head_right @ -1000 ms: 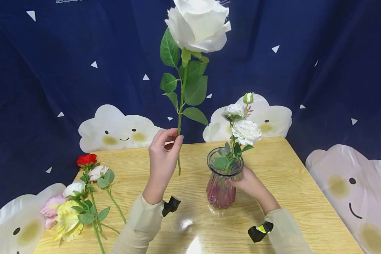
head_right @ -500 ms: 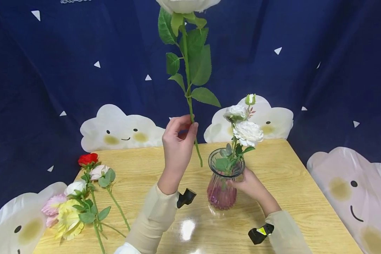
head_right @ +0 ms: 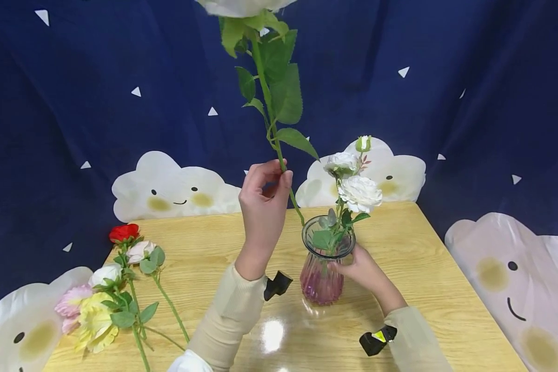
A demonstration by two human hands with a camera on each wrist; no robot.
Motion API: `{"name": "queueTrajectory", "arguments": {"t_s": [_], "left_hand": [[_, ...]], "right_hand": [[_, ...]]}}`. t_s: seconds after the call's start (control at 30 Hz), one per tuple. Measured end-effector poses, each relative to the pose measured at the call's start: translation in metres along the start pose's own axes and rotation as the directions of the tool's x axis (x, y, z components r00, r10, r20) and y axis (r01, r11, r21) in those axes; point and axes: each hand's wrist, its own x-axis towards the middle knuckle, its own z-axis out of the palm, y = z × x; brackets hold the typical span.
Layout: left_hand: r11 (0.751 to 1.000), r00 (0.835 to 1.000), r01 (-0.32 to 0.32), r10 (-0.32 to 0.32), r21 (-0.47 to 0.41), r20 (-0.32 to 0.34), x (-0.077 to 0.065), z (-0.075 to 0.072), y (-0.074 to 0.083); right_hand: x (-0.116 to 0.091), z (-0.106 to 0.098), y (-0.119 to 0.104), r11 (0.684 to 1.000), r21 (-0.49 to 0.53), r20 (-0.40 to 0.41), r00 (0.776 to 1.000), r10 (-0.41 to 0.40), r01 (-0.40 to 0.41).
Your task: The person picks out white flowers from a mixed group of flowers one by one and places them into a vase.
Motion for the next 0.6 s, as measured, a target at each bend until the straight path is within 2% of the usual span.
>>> {"name": "queueTrajectory", "arguments": {"t_s": [0.17,0.3,0.47,0.6], "left_hand": [[1.000,0.999,-0.005,0.006,-0.016,0.033,-0.003,0.004,-0.002],[1.000,0.997,0.025,-0.026,0.008,0.070,-0.007,0.009,-0.009],[0.990,0.983,0.126,-0.132,0.055,0.131,-0.017,0.015,-0.024],[0.972,0.954,0.220,-0.232,0.081,0.192,-0.025,0.019,-0.036]], "right_hand": [[0.001,0.000,-0.001,1.000,0.001,-0.002,1.000,0.007,-0.007],[0.001,0.001,-0.001,1.000,0.005,-0.008,1.000,0.010,-0.010],[0.000,0.001,-0.002,1.000,0.008,-0.008,1.000,0.009,-0.009],[0.000,0.001,-0.002,1.000,0.026,-0.006,1.000,0.011,-0.011]]}}
